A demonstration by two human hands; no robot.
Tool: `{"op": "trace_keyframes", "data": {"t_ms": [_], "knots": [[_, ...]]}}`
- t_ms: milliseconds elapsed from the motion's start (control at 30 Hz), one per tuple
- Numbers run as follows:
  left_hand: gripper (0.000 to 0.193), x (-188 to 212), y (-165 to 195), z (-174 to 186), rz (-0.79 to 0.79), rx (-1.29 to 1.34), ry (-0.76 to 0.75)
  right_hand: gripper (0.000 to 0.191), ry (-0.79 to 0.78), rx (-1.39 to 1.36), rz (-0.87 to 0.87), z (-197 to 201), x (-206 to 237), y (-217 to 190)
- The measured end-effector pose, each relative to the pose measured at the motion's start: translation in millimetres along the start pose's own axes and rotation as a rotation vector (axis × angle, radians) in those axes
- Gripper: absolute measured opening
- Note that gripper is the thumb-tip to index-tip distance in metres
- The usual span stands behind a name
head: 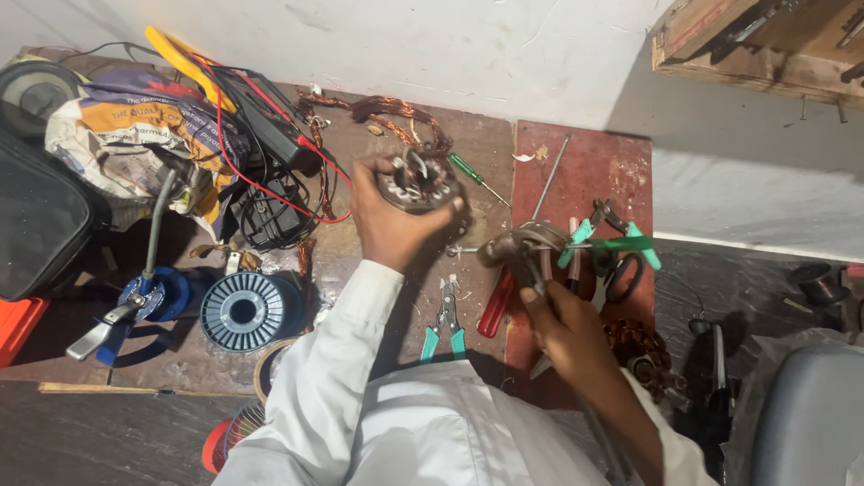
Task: The person uses a hammer and screwdriver to tap and adjust a cylindrical electrical component with copper windings on a cluttered workbench. They repeatedly strike the component while rotating it and occasionally use the screwdriver to pry or align parts.
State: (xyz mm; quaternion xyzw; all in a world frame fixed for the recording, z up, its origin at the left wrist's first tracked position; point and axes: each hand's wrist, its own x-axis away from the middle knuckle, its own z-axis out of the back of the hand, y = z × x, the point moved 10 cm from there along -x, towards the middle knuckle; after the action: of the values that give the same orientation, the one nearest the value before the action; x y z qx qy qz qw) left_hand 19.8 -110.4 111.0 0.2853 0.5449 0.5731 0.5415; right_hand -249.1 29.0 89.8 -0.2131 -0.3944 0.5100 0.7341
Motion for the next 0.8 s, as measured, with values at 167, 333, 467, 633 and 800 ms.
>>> {"op": "trace_keyframes", "data": {"t_ms": [167,333,467,633,800], "knots": [[0.082,-8,10,18,-0.057,0.085,0.083,0.036,-0.193,-0.566,-0.247,-63,-18,42],[0.080,-3,9,31,-0.032,0.228,0.100,0.040,-0.166,-0.590,-0.271,-86,-32,58],[0.075,8,-6,29,0.119,0.482,0.108,0.040,-0.200,-0.561,-0.338,-101,-36,75],[0.067,22,-27,11,0.362,0.781,0.095,0.043,-0.240,-0.401,-0.346,-114,-48,88],[0.056,32,-24,0,0.430,0.881,0.069,0.053,-0.160,0.189,-0.078,-97,-64,68]]}}
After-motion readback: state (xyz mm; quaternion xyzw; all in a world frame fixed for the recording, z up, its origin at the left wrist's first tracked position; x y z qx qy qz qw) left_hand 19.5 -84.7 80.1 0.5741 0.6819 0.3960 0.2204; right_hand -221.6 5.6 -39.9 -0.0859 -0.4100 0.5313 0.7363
